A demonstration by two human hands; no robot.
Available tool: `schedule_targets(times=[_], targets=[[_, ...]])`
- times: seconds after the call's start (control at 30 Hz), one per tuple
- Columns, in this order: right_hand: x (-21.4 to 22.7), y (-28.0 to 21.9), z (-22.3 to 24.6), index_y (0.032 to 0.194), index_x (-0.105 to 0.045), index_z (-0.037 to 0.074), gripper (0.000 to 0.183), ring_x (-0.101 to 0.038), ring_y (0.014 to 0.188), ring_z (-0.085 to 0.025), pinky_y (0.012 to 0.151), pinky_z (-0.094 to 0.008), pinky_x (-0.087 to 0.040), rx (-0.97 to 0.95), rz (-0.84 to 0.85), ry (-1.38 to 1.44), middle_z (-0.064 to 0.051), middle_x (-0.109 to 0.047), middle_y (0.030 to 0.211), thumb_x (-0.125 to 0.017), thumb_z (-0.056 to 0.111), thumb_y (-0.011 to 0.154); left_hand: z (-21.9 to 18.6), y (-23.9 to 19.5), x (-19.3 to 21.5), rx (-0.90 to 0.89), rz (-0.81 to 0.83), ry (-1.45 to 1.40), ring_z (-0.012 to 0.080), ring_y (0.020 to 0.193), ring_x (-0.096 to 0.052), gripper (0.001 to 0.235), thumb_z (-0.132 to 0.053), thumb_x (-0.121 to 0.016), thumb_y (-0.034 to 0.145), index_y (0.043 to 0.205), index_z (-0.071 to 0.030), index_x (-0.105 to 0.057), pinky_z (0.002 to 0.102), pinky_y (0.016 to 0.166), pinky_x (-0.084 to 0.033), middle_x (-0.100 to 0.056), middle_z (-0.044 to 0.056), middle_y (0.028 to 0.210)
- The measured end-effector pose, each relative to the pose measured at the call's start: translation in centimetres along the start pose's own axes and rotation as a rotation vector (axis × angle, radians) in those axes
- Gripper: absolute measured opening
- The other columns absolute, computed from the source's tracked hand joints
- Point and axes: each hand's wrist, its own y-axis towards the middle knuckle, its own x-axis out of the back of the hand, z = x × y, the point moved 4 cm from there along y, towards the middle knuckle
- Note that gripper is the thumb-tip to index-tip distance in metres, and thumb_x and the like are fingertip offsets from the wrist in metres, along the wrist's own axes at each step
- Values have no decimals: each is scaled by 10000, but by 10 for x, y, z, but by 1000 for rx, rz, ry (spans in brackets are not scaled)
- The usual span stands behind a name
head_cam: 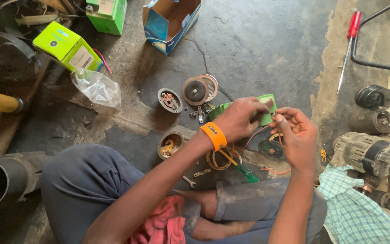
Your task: The person sits on the floor and uses a screwdriver to adjust connections on a green battery and a disassembled motor component. They manipulate wires and small metal parts, occasionally wiping the battery with a cloth.
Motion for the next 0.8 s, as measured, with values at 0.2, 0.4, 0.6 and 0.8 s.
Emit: schedule_targets(times=[0.2, 0.4, 0.6, 0.8], targets=[[8, -2, 3, 1177, -646, -37, 151, -679, 880, -127, 764, -262, -567, 14, -26, 14, -95, -700, 1010, -615, 33, 1048, -1, -1, -15, 38, -10, 18, 320, 977, -655, 270, -129, -709, 865, 1131, -90, -720, 436, 863, -535, -703, 115, 1005], [7, -1, 0, 1171, -647, -31, 159, -670, 868, -117, 740, -255, -565, -19, -23, 24, -70, -690, 998, -613, 21, 1025, -5, -2, 2, 42, 44, 452, 315, 1283, -505, 222, -284, -702, 914, 1130, -250, -737, 534, 1034, -423, -635, 85, 1259], [5, 1, -1, 1167, -652, -37, 153, -680, 874, -119, 743, -250, -567, -3, 3, 17, -70, -695, 1006, -611, 27, 1034, -2, 4, 10, 16, 95, 479, 419, 1284, -482, 359, -328, -703, 858, 1217, -345, -698, 646, 993, -360, -511, 181, 1418], [-1, 3, -1, 1173, -645, -42, 172, -674, 865, -123, 711, -244, -545, -4, 10, 4, -74, -693, 1014, -645, 24, 1013, 11, 1, 14, 114, 290, 314, 396, 1212, -614, 429, -207, -659, 858, 1234, -408, -710, 488, 954, -524, -499, 162, 1496]])
